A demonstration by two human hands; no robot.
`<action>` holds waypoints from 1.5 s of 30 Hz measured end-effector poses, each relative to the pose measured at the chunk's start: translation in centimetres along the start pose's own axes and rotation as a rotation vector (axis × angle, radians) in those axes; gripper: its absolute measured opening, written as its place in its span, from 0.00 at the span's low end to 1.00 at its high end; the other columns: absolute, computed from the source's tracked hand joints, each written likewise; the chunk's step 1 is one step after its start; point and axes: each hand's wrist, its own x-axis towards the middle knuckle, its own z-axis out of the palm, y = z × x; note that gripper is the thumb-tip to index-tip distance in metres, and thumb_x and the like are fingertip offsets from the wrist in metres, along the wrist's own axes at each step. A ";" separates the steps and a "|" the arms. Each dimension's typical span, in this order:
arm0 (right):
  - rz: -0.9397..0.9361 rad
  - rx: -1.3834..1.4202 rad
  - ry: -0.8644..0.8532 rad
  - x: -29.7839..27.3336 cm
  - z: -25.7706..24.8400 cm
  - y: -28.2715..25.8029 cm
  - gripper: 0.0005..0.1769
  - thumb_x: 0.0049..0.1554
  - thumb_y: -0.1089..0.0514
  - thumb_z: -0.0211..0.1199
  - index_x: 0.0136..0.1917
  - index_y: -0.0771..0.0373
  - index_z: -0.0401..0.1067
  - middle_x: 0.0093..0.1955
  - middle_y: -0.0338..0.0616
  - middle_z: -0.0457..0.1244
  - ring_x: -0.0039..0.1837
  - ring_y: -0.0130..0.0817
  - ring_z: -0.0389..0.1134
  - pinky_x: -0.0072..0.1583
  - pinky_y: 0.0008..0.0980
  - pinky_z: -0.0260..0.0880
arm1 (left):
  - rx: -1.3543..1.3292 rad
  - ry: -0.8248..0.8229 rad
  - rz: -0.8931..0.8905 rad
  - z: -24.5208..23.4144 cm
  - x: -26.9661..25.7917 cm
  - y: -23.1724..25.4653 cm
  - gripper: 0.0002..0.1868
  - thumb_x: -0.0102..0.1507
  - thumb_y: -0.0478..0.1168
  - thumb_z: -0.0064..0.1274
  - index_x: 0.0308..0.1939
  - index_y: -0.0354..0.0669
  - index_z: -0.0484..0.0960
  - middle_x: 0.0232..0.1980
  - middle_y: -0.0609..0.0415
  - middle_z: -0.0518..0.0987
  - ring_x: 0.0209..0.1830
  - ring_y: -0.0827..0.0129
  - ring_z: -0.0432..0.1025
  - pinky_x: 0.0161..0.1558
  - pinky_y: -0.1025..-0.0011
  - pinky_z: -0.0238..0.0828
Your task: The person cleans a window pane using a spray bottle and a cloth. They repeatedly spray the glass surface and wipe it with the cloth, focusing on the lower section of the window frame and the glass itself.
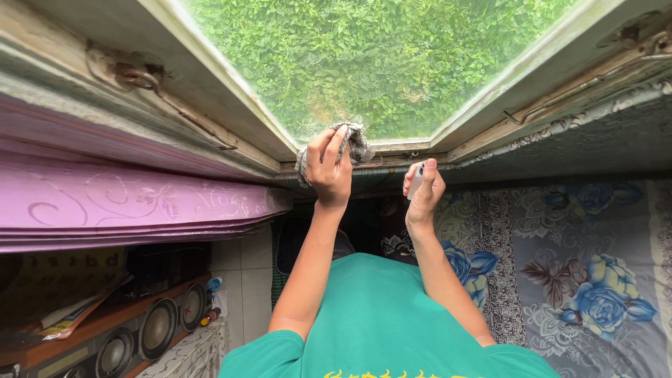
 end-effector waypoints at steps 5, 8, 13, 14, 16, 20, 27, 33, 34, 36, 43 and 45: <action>-0.025 -0.007 -0.038 -0.5 2.1 -1.0 0.34 0.65 0.28 0.50 0.37 0.60 0.63 0.32 0.37 0.58 0.33 0.23 0.58 0.36 0.23 0.58 | -0.013 0.007 -0.046 -1.3 1.3 -0.1 0.19 0.57 0.25 0.68 0.51 0.42 0.85 0.49 0.54 0.79 0.45 0.66 0.79 0.46 0.70 0.79; -0.030 -0.019 -0.077 -0.9 3.4 -1.6 0.34 0.65 0.28 0.50 0.37 0.60 0.63 0.32 0.37 0.58 0.33 0.23 0.58 0.37 0.23 0.58 | -0.027 0.063 -0.019 -2.1 3.1 0.7 0.19 0.58 0.25 0.68 0.51 0.41 0.84 0.49 0.54 0.80 0.47 0.65 0.79 0.48 0.70 0.80; -0.028 -0.034 -0.101 -2.0 5.0 -2.3 0.33 0.65 0.29 0.50 0.37 0.60 0.64 0.32 0.37 0.58 0.34 0.22 0.58 0.37 0.23 0.58 | -0.004 0.041 0.011 -3.3 3.9 0.4 0.19 0.58 0.26 0.68 0.52 0.42 0.85 0.47 0.54 0.78 0.46 0.65 0.79 0.48 0.68 0.78; -0.030 -0.038 -0.111 -2.1 5.3 -2.5 0.33 0.65 0.29 0.50 0.37 0.60 0.64 0.32 0.37 0.58 0.34 0.22 0.58 0.37 0.23 0.58 | -0.013 0.044 0.019 -3.2 3.7 0.1 0.19 0.59 0.25 0.68 0.52 0.42 0.85 0.49 0.53 0.78 0.46 0.65 0.79 0.48 0.69 0.79; -0.037 -0.042 -0.123 -2.5 5.7 -2.7 0.33 0.65 0.29 0.50 0.37 0.60 0.64 0.32 0.37 0.58 0.34 0.22 0.58 0.37 0.23 0.58 | -0.034 0.045 0.039 -3.0 3.2 -0.4 0.19 0.60 0.24 0.66 0.53 0.41 0.84 0.52 0.50 0.77 0.48 0.64 0.80 0.49 0.70 0.80; -0.043 -0.048 -0.130 -2.7 6.6 -2.7 0.34 0.65 0.29 0.50 0.37 0.61 0.64 0.31 0.37 0.58 0.33 0.22 0.58 0.36 0.23 0.57 | -0.029 0.033 0.007 -3.2 2.8 -0.6 0.18 0.60 0.24 0.64 0.53 0.41 0.84 0.53 0.50 0.76 0.50 0.64 0.79 0.50 0.70 0.80; -0.027 0.002 -0.104 -3.9 6.7 -2.5 0.33 0.66 0.30 0.50 0.39 0.61 0.64 0.32 0.38 0.58 0.33 0.23 0.58 0.36 0.23 0.56 | -0.008 0.111 -0.008 -4.6 5.7 0.9 0.18 0.61 0.25 0.64 0.54 0.40 0.84 0.50 0.52 0.78 0.50 0.62 0.77 0.52 0.66 0.79; -0.020 0.047 -0.091 -5.1 7.1 -2.3 0.32 0.66 0.31 0.50 0.38 0.61 0.63 0.31 0.39 0.57 0.32 0.24 0.58 0.35 0.24 0.57 | 0.013 0.136 0.016 -4.7 5.5 0.1 0.17 0.61 0.25 0.65 0.52 0.41 0.84 0.48 0.53 0.79 0.49 0.62 0.78 0.53 0.67 0.79; -0.009 0.044 -0.089 -5.2 7.1 -2.2 0.32 0.67 0.31 0.50 0.38 0.61 0.63 0.30 0.39 0.57 0.32 0.24 0.58 0.35 0.24 0.58 | 0.009 0.134 0.019 -4.5 4.9 -0.4 0.17 0.61 0.25 0.65 0.53 0.41 0.84 0.48 0.54 0.79 0.50 0.62 0.78 0.54 0.66 0.79; -0.011 0.007 -0.093 -5.1 7.0 -2.1 0.32 0.66 0.31 0.50 0.38 0.61 0.63 0.31 0.39 0.57 0.32 0.24 0.58 0.35 0.24 0.57 | 0.029 0.106 -0.016 -4.1 3.2 -1.6 0.17 0.60 0.24 0.65 0.51 0.40 0.84 0.48 0.53 0.80 0.49 0.61 0.78 0.53 0.66 0.79; -0.083 -0.043 -0.161 -4.2 9.0 -2.4 0.29 0.66 0.35 0.52 0.37 0.61 0.64 0.32 0.37 0.57 0.33 0.21 0.57 0.36 0.23 0.55 | 0.034 -0.013 -0.242 -4.1 -2.3 -5.7 0.16 0.59 0.25 0.63 0.49 0.39 0.84 0.48 0.51 0.81 0.50 0.59 0.79 0.52 0.65 0.77; -0.107 -0.071 -0.181 -4.1 9.7 -2.8 0.28 0.66 0.38 0.53 0.36 0.62 0.64 0.32 0.36 0.57 0.33 0.21 0.55 0.36 0.22 0.54 | 0.028 -0.014 -0.248 -4.1 -2.6 -6.0 0.15 0.60 0.26 0.63 0.49 0.41 0.84 0.48 0.51 0.81 0.50 0.60 0.79 0.52 0.66 0.77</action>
